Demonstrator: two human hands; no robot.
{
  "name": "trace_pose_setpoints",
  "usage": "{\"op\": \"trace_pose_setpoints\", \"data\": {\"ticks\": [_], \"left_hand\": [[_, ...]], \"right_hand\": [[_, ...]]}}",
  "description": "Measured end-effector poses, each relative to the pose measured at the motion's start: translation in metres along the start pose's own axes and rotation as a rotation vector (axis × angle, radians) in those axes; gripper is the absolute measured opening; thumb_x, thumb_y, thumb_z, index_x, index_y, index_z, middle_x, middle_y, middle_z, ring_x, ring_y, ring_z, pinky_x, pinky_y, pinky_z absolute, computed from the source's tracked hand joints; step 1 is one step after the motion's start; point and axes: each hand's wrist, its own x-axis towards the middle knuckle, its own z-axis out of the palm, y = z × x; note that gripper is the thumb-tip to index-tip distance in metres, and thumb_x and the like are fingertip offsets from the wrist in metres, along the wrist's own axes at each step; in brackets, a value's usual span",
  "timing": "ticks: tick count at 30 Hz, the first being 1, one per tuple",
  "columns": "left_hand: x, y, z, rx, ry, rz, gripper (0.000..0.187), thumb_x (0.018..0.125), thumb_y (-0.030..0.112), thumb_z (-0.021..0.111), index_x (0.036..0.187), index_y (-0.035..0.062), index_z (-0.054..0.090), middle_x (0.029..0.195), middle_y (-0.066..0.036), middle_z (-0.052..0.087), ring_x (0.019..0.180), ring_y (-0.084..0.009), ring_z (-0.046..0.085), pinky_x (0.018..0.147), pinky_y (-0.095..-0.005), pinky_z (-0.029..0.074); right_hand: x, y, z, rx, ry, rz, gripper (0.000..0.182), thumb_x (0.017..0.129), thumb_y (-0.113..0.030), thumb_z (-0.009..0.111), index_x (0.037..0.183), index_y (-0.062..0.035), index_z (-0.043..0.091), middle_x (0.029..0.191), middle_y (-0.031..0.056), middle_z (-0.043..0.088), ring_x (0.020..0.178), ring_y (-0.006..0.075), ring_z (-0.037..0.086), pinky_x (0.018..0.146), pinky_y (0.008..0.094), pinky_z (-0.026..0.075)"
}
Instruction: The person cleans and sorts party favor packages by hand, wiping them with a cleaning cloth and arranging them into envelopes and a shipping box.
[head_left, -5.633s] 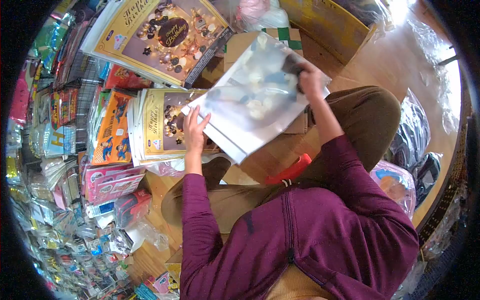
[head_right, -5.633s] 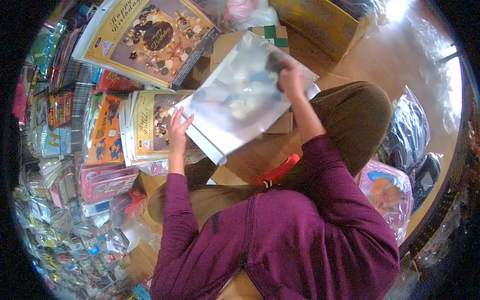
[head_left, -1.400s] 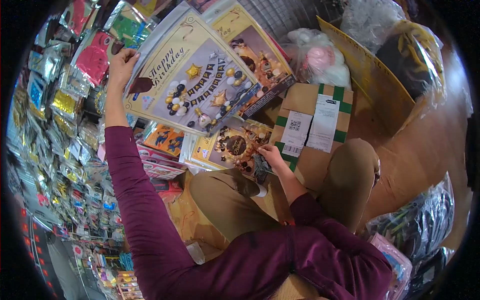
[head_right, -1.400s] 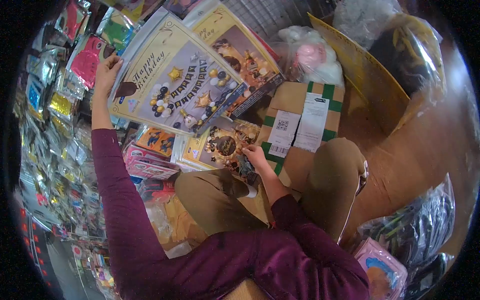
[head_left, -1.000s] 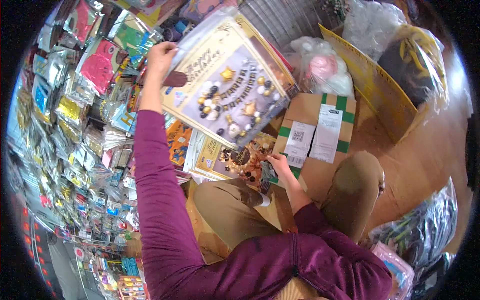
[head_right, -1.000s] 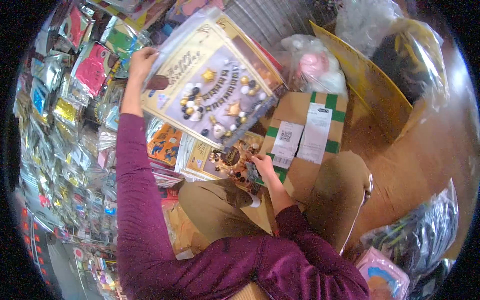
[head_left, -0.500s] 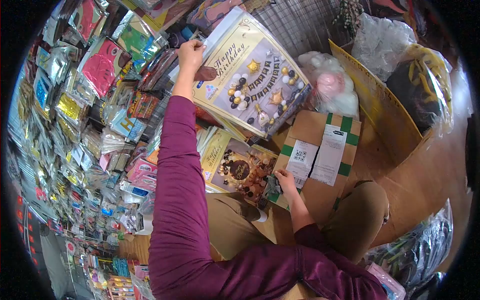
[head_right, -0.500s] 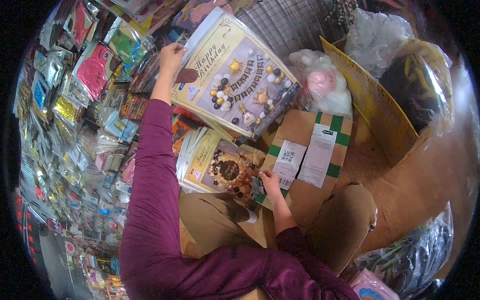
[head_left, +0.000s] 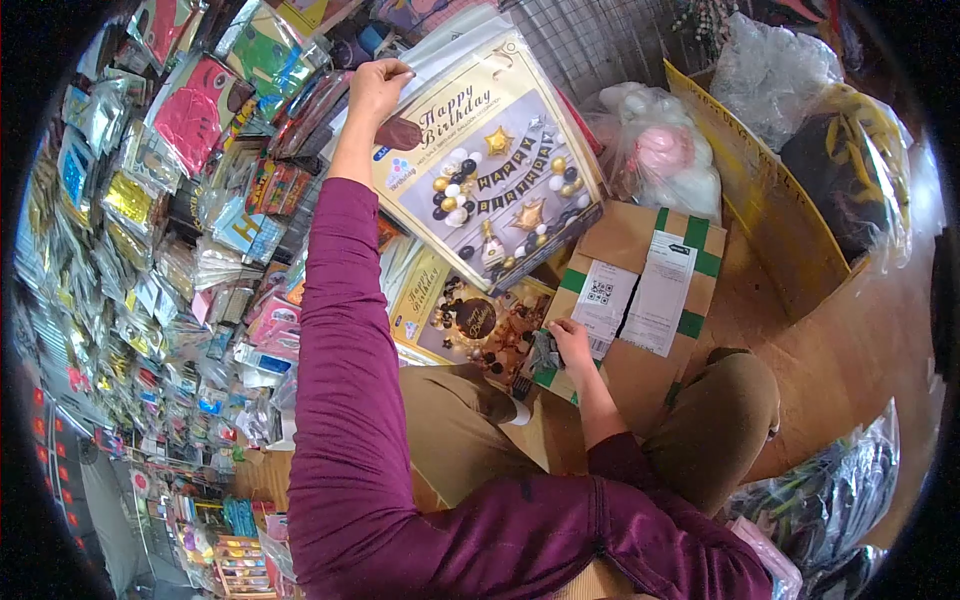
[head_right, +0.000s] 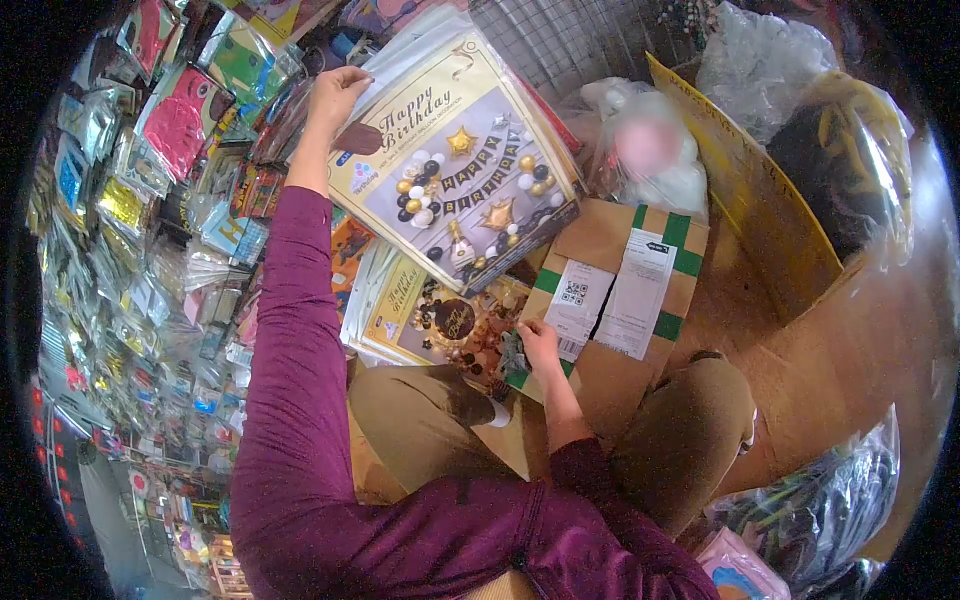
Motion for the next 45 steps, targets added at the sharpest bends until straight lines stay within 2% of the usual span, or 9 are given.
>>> {"op": "trace_pose_setpoints", "data": {"ticks": [28, 30, 31, 35, 36, 38, 40, 43, 45], "left_hand": [[0.009, -0.023, 0.022, 0.445, 0.229, 0.145, 0.021, 0.075, 0.017, 0.06, 0.092, 0.0045, 0.061, 0.081, -0.017, 0.063, 0.076, -0.0313, 0.061, 0.068, -0.0401, 0.046], [0.005, -0.015, 0.026, 0.427, 0.418, 0.221, 0.013, 0.074, 0.008, 0.056, 0.084, 0.0009, 0.06, 0.079, -0.018, 0.061, 0.076, -0.035, 0.058, 0.066, -0.0437, 0.044], [-0.001, 0.0, 0.021, 0.387, 0.353, 0.12, 0.013, 0.073, 0.007, 0.055, 0.085, 0.0013, 0.059, 0.08, -0.022, 0.059, 0.081, -0.0412, 0.055, 0.067, -0.0479, 0.042], [-0.029, -0.015, 0.003, 0.558, 0.423, 0.235, 0.04, 0.073, 0.008, 0.058, 0.111, 0.0017, 0.047, 0.113, -0.023, 0.048, 0.105, -0.0378, 0.045, 0.086, -0.0434, 0.039], [-0.053, -0.008, -0.009, 0.456, 0.359, 0.209, 0.039, 0.074, 0.009, 0.058, 0.11, -0.0003, 0.047, 0.113, -0.023, 0.047, 0.106, -0.0374, 0.044, 0.088, -0.0433, 0.038], [-0.1, -0.058, -0.007, 0.525, 0.592, 0.371, 0.039, 0.073, 0.01, 0.06, 0.108, -0.0015, 0.047, 0.109, -0.023, 0.048, 0.105, -0.0383, 0.044, 0.089, -0.0433, 0.037], [-0.162, -0.106, -0.005, 0.489, 0.578, 0.266, 0.029, 0.077, 0.02, 0.059, 0.1, 0.0022, 0.056, 0.086, -0.018, 0.062, 0.08, -0.0344, 0.06, 0.068, -0.042, 0.046], [-0.272, -0.214, 0.032, 0.163, 0.235, -0.357, 0.037, 0.073, 0.024, 0.064, 0.098, -0.0002, 0.052, 0.091, -0.021, 0.059, 0.088, -0.0377, 0.056, 0.074, -0.0439, 0.045], [-0.345, -0.264, 0.057, 0.276, -0.055, -0.652, 0.05, 0.07, 0.025, 0.068, 0.107, -0.001, 0.049, 0.1, -0.024, 0.056, 0.095, -0.0383, 0.054, 0.082, -0.0434, 0.044]], "right_hand": [[-0.001, 0.004, -0.002, 0.023, -0.004, -0.014, 0.021, 0.081, -0.017, 0.057, 0.083, 0.0038, 0.061, 0.07, 0.0018, 0.055, 0.063, 0.0094, 0.045, 0.057, 0.0262, 0.037], [0.004, 0.009, -0.005, -0.026, -0.003, 0.005, 0.022, 0.081, -0.017, 0.057, 0.085, 0.0051, 0.061, 0.072, 0.0036, 0.057, 0.065, 0.0106, 0.048, 0.06, 0.0267, 0.039], [0.006, 0.011, -0.006, -0.065, 0.006, -0.001, 0.024, 0.08, -0.016, 0.057, 0.088, 0.0064, 0.061, 0.074, 0.0055, 0.06, 0.068, 0.0119, 0.05, 0.063, 0.0271, 0.041], [0.008, 0.006, -0.005, -0.073, 0.023, 0.011, 0.024, 0.08, -0.017, 0.057, 0.087, 0.0059, 0.061, 0.074, 0.0052, 0.059, 0.068, 0.0114, 0.05, 0.062, 0.0264, 0.04], [0.008, 0.001, -0.007, -0.048, 0.01, 0.006, 0.024, 0.08, -0.017, 0.057, 0.087, 0.0053, 0.061, 0.074, 0.0052, 0.059, 0.068, 0.0113, 0.05, 0.062, 0.0263, 0.04], [0.011, 0.006, -0.011, 0.052, -0.012, -0.04, 0.023, 0.08, -0.017, 0.057, 0.088, 0.0034, 0.062, 0.075, 0.0048, 0.059, 0.068, 0.0114, 0.049, 0.062, 0.026, 0.04], [0.014, 0.01, -0.017, 0.034, 0.066, -0.011, 0.022, 0.08, -0.017, 0.056, 0.087, 0.0025, 0.062, 0.076, 0.004, 0.059, 0.068, 0.012, 0.049, 0.063, 0.0261, 0.04], [0.003, 0.004, -0.028, 0.048, 0.056, -0.038, 0.022, 0.081, -0.019, 0.055, 0.086, 0.0017, 0.062, 0.077, 0.0027, 0.058, 0.072, 0.0116, 0.05, 0.066, 0.0253, 0.04], [-0.001, -0.001, -0.032, -0.051, 0.093, -0.041, 0.021, 0.083, -0.016, 0.054, 0.088, 0.0024, 0.062, 0.081, 0.0047, 0.059, 0.074, 0.0124, 0.053, 0.066, 0.0246, 0.042]]}}
